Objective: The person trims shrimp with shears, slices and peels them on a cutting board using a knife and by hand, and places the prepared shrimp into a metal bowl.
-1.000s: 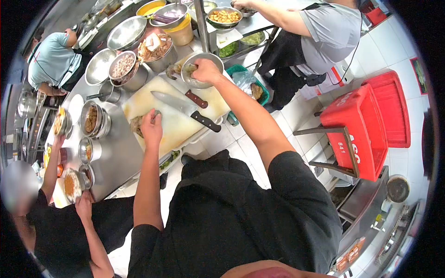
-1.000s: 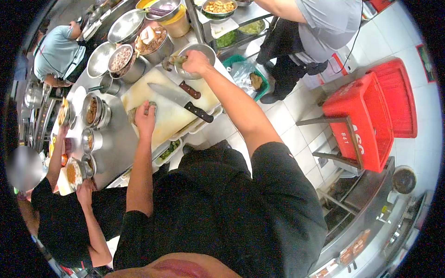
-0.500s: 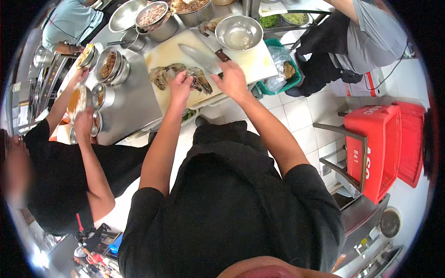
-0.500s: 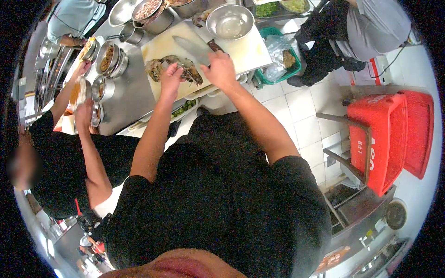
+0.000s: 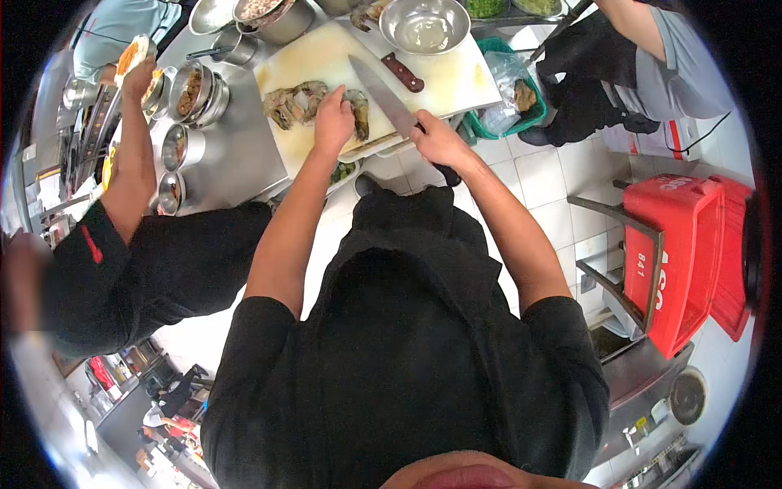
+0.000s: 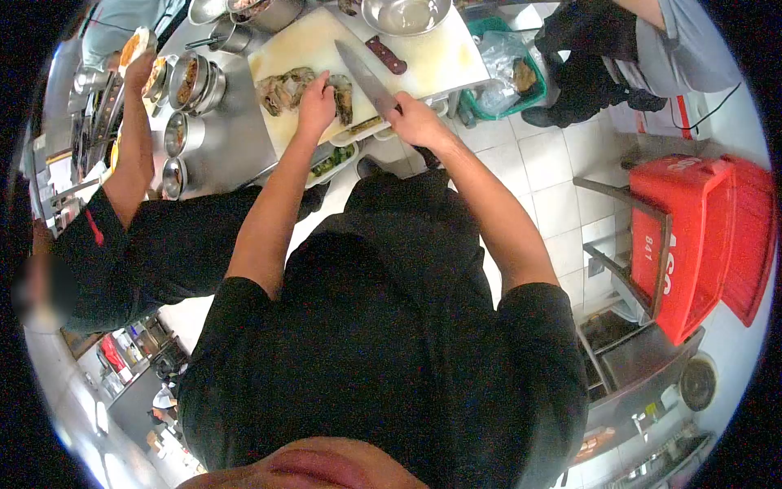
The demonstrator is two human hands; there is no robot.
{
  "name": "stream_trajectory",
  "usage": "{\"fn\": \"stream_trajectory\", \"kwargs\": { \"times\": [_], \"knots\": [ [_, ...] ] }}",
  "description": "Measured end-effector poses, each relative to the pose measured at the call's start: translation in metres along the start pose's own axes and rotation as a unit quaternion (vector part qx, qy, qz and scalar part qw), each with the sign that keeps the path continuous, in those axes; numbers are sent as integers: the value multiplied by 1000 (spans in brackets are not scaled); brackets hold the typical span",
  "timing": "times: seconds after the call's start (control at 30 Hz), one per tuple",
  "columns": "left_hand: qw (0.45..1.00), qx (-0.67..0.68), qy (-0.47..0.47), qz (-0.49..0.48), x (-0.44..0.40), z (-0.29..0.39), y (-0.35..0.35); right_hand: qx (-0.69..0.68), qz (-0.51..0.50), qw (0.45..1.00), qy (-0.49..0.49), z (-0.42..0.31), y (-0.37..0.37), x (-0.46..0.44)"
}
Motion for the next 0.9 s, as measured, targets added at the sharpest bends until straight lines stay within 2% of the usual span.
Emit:
{"fn": "stream_trajectory", "kwargs": {
  "times": [0.1, 0.23, 0.37, 0.9],
  "knots": [
    [998, -32, 62, 10, 10, 20, 8, -147, -57, 985, 67, 12, 10, 29],
    [995, -65, 76, 18, 27, 24, 20, -358, -107, 917, 137, 41, 41, 40],
    [995, -64, 78, 3, 28, 18, 27, -378, -104, 915, 96, 31, 35, 49],
    [994, -65, 83, -12, 27, 17, 28, -323, -110, 935, 100, 32, 35, 67]
  ]
}}
Point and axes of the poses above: each hand's wrist, its own x-axis away from the middle knuckle, its own y-axis out of the palm, z = x × y, the point moved 7 cm from there along -x, towards the middle knuckle, and after that the axes turned 5 degrees about x, right-handed, at the moved point
